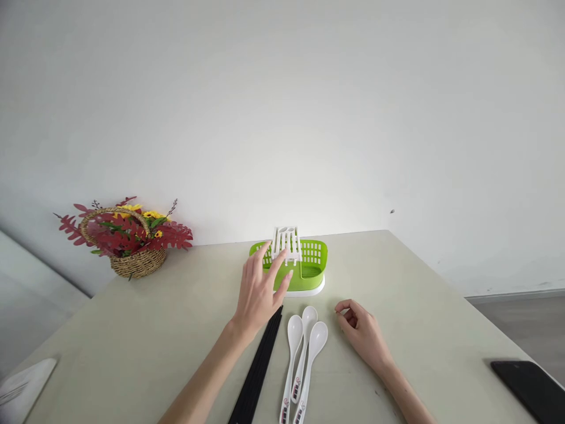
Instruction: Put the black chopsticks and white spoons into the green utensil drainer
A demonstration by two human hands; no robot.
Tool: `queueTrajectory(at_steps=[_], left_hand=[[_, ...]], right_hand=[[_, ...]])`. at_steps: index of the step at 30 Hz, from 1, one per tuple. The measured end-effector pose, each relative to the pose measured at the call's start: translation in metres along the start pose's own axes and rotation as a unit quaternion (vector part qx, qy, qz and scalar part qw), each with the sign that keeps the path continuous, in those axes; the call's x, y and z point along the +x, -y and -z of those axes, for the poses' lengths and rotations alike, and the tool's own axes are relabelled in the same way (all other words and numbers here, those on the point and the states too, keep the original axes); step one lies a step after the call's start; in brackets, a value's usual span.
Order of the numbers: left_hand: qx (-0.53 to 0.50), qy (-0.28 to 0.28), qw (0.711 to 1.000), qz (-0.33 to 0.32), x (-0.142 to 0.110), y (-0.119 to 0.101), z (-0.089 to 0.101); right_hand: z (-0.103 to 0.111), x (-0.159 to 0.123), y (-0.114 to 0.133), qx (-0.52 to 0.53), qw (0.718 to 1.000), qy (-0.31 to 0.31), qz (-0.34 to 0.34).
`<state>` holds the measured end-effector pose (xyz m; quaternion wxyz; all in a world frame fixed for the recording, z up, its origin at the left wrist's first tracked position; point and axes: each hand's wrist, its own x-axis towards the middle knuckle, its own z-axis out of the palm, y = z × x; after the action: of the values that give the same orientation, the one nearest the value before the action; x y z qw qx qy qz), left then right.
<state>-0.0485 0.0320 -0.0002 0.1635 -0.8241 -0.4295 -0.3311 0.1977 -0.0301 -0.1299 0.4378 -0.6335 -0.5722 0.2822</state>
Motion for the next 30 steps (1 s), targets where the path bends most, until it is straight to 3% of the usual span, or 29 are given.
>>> queueTrajectory(at_steps=[5, 11, 16, 19, 26, 30], left_hand=[[-0.079, -0.068, 0.993, 0.058, -0.053, 0.031, -0.002], [-0.154, -0.041, 0.968, 0.192, -0.106, 0.083, -0.016], [-0.220, 0.008, 0.920, 0.325, -0.121, 0.099, -0.025], [-0.231, 0.019, 0.914, 0.332, -0.121, 0.098, -0.026], [-0.213, 0.032, 0.934, 0.286, -0.119, 0.096, -0.025], [-0.200, 0.034, 0.942, 0.266, -0.119, 0.095, -0.023]], right_hand=[[0.001, -0.001, 0.003, -0.004, 1.000, 0.002, -0.003], [0.001, -0.002, 0.000, -0.007, 1.000, 0.004, -0.009], [0.000, -0.001, -0.003, -0.015, 1.000, 0.008, -0.012], [0.000, -0.002, -0.005, -0.021, 1.000, 0.005, -0.007], [-0.003, 0.001, -0.013, -0.012, 1.000, 0.001, 0.001], [-0.011, 0.009, -0.009, 0.023, 0.999, -0.017, 0.040]])
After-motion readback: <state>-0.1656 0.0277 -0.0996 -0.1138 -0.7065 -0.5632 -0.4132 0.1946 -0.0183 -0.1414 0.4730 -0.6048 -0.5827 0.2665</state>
